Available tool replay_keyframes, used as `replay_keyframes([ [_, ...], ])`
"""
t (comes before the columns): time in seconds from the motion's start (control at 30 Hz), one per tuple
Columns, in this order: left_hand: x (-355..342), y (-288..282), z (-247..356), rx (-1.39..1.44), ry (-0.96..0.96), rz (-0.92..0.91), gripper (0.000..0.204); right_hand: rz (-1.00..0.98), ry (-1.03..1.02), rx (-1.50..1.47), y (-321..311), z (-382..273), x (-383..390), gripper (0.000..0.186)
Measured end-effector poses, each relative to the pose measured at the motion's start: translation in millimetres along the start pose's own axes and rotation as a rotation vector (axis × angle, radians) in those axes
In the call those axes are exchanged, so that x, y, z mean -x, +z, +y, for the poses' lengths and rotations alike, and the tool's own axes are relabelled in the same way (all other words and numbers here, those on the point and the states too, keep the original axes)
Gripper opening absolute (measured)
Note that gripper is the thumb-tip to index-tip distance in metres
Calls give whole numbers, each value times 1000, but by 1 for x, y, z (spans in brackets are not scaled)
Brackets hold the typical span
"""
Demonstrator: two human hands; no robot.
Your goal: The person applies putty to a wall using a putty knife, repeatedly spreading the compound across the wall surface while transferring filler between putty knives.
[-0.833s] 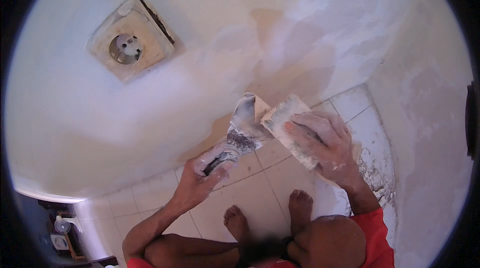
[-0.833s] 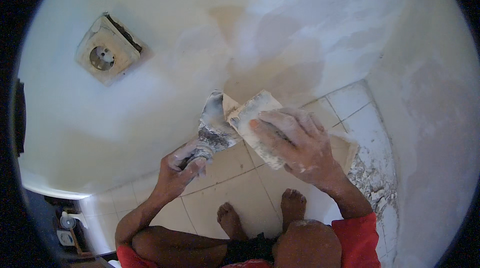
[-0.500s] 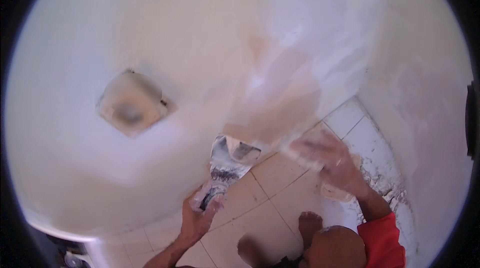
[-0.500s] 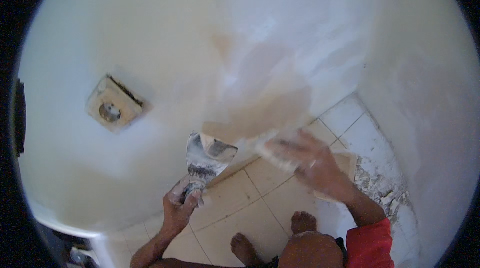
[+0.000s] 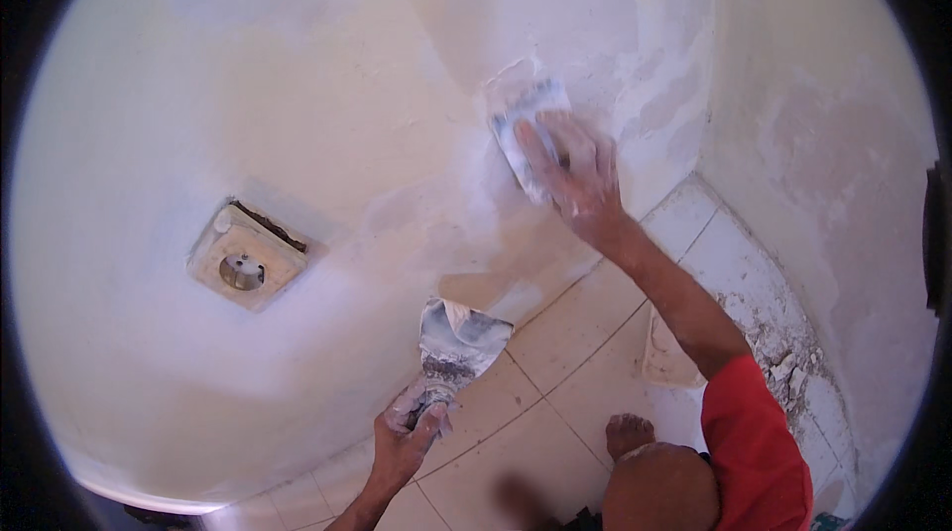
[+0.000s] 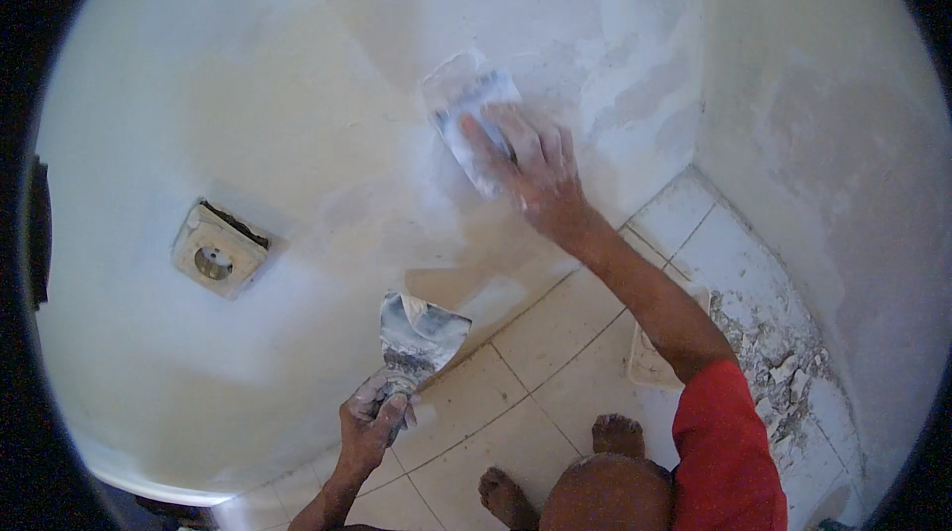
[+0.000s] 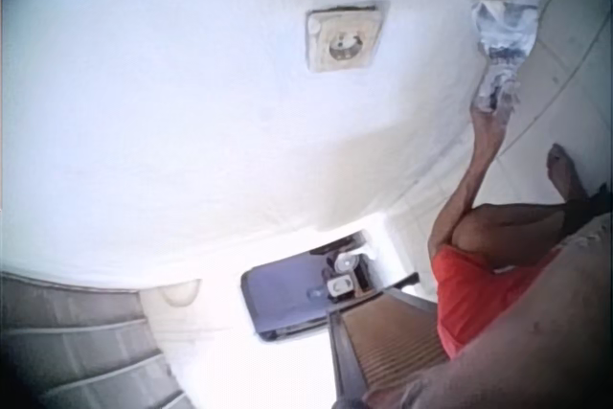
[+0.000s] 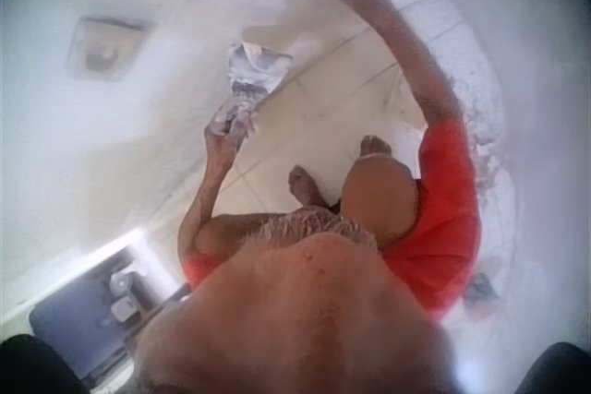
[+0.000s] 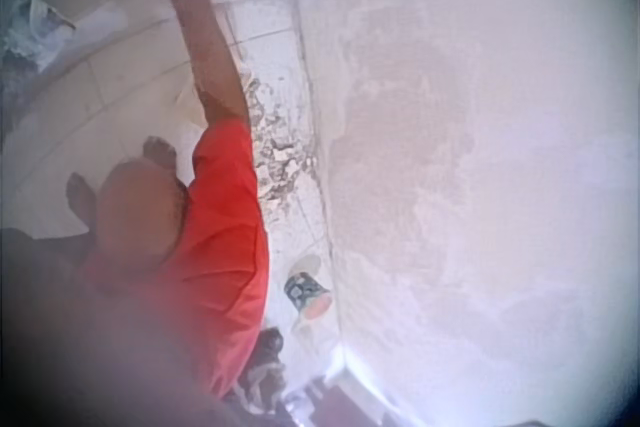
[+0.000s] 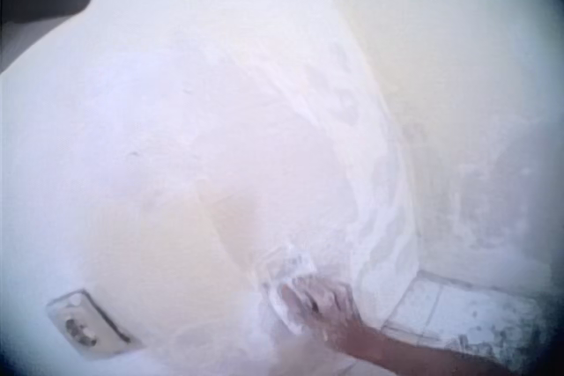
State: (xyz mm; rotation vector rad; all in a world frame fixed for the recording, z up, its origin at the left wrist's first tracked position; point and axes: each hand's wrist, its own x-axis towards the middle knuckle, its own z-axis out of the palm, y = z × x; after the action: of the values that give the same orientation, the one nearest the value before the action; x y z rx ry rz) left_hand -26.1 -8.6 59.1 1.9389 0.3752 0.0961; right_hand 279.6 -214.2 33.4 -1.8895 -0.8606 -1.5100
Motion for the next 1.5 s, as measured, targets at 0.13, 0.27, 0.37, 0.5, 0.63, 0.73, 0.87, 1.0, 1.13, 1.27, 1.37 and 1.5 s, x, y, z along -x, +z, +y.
replay_keyframes([
  [0.13,-2,-4,2,-14,-14,-37,31,-39,55,-75,-17,-11,25,63],
  [0.27,-3,-7,-4,-41,-63,-49,31,53,182,-71,-30,-16,-23,67],
  [0.37,-4,-1,-9,14,-74,-48,34,65,151,-27,-14,-23,-34,65],
  [0.5,-6,-3,-12,14,-58,-73,41,-88,61,-41,-16,-38,-6,56],
  [0.63,-7,-2,-14,41,-46,-65,40,-118,19,-121,-32,-33,7,55],
  [0.73,-9,-3,-17,32,-83,-85,39,3,59,32,-29,-22,-15,55],
  [0.87,-8,-3,-12,43,-92,-107,35,-16,-29,44,-6,-18,-25,59],
  [1.0,-6,1,-8,34,-129,-96,34,-95,-53,-50,-13,-12,13,64],
  [1.13,-10,-2,-10,8,-137,-105,35,-114,-63,-38,-31,-7,9,63],
  [1.27,-8,-4,-13,11,-134,-110,35,-3,127,0,-17,-23,-40,56],
  [1.37,-10,0,-9,60,-104,-97,36,-92,80,-18,-15,-30,-18,58],
  [1.5,-10,4,-7,34,-58,-88,36,-168,-27,-35,-29,-12,27,64],
])
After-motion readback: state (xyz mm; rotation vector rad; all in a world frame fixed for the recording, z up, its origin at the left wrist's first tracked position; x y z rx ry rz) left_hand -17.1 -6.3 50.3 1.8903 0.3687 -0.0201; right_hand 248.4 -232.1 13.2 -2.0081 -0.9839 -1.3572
